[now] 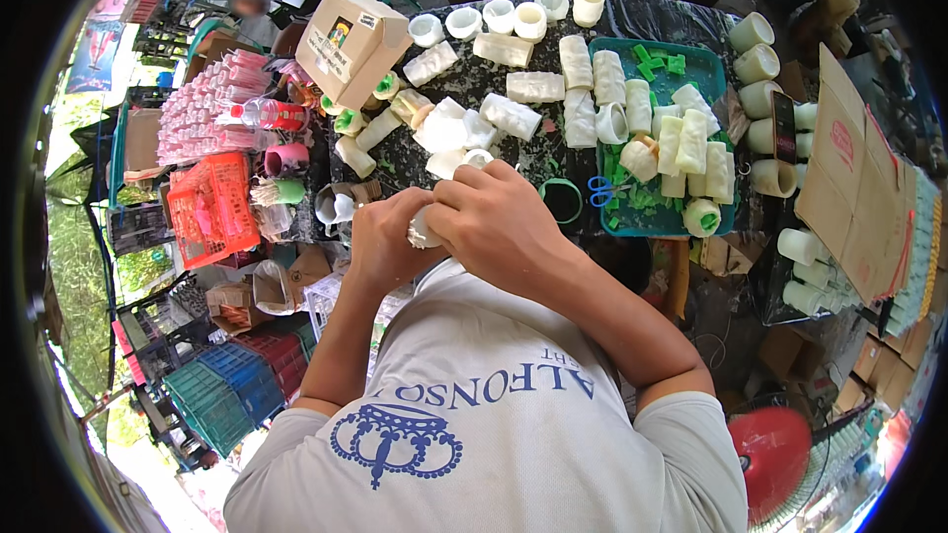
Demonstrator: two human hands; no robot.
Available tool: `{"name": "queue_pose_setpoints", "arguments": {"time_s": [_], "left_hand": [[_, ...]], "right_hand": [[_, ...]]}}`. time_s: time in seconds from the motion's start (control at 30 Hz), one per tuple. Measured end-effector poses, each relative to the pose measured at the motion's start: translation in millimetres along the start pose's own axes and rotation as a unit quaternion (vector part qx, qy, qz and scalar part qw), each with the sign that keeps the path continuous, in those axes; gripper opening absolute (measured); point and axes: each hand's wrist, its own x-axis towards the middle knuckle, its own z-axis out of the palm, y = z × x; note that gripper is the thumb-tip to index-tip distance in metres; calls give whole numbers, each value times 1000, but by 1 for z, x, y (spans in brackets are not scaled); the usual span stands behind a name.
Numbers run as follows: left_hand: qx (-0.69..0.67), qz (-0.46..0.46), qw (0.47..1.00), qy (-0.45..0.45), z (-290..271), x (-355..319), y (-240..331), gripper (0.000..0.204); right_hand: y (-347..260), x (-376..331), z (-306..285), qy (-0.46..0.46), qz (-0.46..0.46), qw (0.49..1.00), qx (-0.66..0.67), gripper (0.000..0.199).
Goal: The person inserts wooden sticks into white cylindrical candle bodies and secures them with rubber bands. They repeatedly pick up candle bodies and sticks, align the stick with the candle center, and wrap a rubber band around the base to hold the stick in place.
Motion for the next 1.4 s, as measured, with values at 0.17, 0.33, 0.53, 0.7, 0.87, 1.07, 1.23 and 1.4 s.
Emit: {"name": "queue_pose_setpoints", "arguments": {"time_s": [0.17, 0.33, 0.53, 0.7, 0.87, 1.07, 1.23, 1.4], "left_hand": [[5, -26, 1000, 5, 10, -8, -5, 44], [-3, -29, 1000, 11, 9, -10, -6, 43], [7, -24, 1000, 3, 17, -6, -7, 49], [-163, -77, 983, -37, 19, -10, -14, 70], [-457, -120, 881, 36, 39, -22, -24, 57], [-667, -374, 610, 210, 30, 5, -18, 46], [-819, -387, 396, 153, 44, -3, -64, 46], [-873, -289, 389, 65, 62, -15, -83, 61]], "right_hand": [[3, 1, -8, -43, 5, 999, -17, 4], [2, 1, -13, 19, 22, 999, 23, 2], [12, 2, 8, -32, -22, 999, -18, 8], [30, 3, -4, 11, 60, 995, 83, 14], [43, 6, -18, 253, 152, 922, 251, 25], [51, -15, -25, 195, 253, 918, 234, 16], [23, -7, -10, 83, 225, 938, 251, 16], [4, 9, 8, 122, 121, 975, 143, 14]]}}
